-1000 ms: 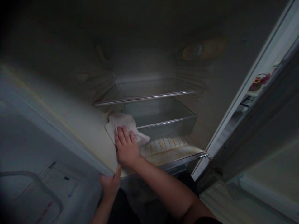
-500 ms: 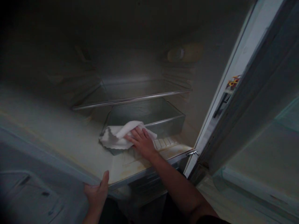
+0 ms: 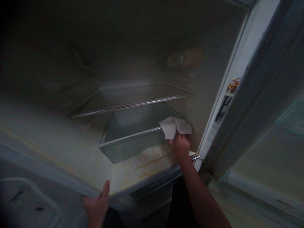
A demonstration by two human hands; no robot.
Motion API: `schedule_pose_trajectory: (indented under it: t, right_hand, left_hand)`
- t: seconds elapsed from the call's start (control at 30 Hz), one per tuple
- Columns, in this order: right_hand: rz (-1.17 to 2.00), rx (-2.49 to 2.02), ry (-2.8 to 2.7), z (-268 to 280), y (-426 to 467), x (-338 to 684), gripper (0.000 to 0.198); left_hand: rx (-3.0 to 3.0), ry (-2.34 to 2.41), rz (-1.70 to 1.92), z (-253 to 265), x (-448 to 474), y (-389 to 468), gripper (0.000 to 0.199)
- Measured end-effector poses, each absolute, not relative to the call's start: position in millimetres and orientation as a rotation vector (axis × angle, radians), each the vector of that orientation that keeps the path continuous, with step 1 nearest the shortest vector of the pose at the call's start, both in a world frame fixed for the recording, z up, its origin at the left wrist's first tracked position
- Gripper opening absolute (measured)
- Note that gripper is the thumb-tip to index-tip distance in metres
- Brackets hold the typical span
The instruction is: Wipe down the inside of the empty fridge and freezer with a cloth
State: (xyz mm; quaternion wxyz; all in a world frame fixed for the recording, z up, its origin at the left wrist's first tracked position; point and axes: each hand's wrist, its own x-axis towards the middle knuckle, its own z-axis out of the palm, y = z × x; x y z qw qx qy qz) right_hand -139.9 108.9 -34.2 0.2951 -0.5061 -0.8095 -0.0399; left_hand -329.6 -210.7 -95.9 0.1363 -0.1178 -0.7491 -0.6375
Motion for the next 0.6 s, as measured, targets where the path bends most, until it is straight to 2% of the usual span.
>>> schedule_pose_trajectory:
  t: [0.07, 0.23, 0.4, 0.53, 0.6]
  right_hand:
    - [-0.089, -1.412, -2.213, -31, 98, -145, 0.061]
    - [-0.037, -1.458, -2.362, -28, 77, -156, 0.047]
    - [0.058, -1.247, -2.629, -39, 55, -162, 0.031]
    - [0.132, -1.066, -2.523, -49, 40, -167, 0.048]
    - [0.184, -1.064, -2.482, -52, 38, -167, 0.048]
  left_hand:
    - [-0.359, -2.174, -1.821, -96, -330, -211, 0.056]
    - [-0.392, -2.160, -1.864, -103, -333, -214, 0.062]
    - [-0.426, -2.134, -1.910, -102, -330, -209, 0.064]
    - [-0.463, -2.236, -1.892, -89, -326, -217, 0.067]
    - [-0.594, -2.413, -1.839, -82, -324, -234, 0.069]
